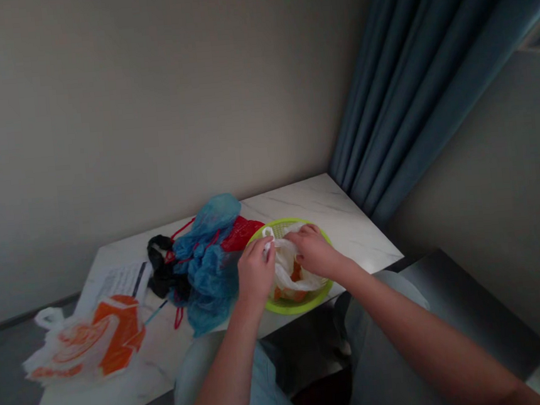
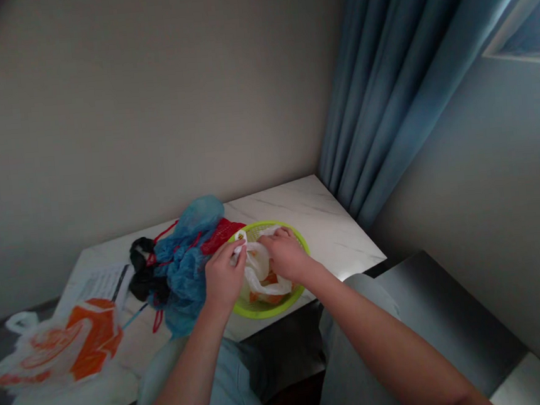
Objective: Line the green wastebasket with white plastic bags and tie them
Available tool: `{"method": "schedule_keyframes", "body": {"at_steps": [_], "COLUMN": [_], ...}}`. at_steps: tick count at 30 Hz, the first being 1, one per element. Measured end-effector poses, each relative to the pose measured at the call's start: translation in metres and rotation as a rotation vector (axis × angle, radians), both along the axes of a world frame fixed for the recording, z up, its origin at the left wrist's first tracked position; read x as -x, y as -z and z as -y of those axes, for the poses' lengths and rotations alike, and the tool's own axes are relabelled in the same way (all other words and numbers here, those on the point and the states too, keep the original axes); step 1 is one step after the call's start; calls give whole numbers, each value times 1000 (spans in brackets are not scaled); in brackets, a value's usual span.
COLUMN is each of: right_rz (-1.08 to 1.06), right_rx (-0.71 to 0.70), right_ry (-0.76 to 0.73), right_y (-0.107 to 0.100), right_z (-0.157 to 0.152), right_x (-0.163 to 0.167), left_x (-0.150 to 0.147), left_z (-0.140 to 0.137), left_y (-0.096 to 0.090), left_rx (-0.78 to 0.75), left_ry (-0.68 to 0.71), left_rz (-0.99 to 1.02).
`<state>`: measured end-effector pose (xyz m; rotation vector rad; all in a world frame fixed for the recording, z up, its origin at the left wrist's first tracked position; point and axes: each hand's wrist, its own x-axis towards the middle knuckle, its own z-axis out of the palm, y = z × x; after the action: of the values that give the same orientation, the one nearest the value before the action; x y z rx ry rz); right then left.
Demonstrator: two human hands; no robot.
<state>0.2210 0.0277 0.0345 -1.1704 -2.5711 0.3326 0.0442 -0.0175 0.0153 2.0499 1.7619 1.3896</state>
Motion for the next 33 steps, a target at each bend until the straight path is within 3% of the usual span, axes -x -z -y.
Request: {"method": "schedule_keyframes", "body": {"at_steps": [6, 12, 17, 22, 26, 33], "right_rz": [-204, -349, -421, -553, -656, -661], "right_rx": [-71, -102, -15, 45, -63, -252], "right_ry": [62, 58, 27, -42, -38, -2], "right_y": [-6, -3, 2, 0, -7, -10], "right_z": [-4, -7, -5, 2, 7, 7], "right_x": [-5, -5, -1, 7, 5, -3], "left_x": [7, 8, -2, -3, 2, 2], "left_z": [-4, -6, -3, -6, -10, -10], "left_y": [2, 6, 0, -3, -1, -3], "left_rx": [179, 561, 820, 682, 611, 651], "left_ry": [92, 265, 369, 333, 315, 293], "left_rz": [178, 722, 1225, 1488, 1574, 1693]}}
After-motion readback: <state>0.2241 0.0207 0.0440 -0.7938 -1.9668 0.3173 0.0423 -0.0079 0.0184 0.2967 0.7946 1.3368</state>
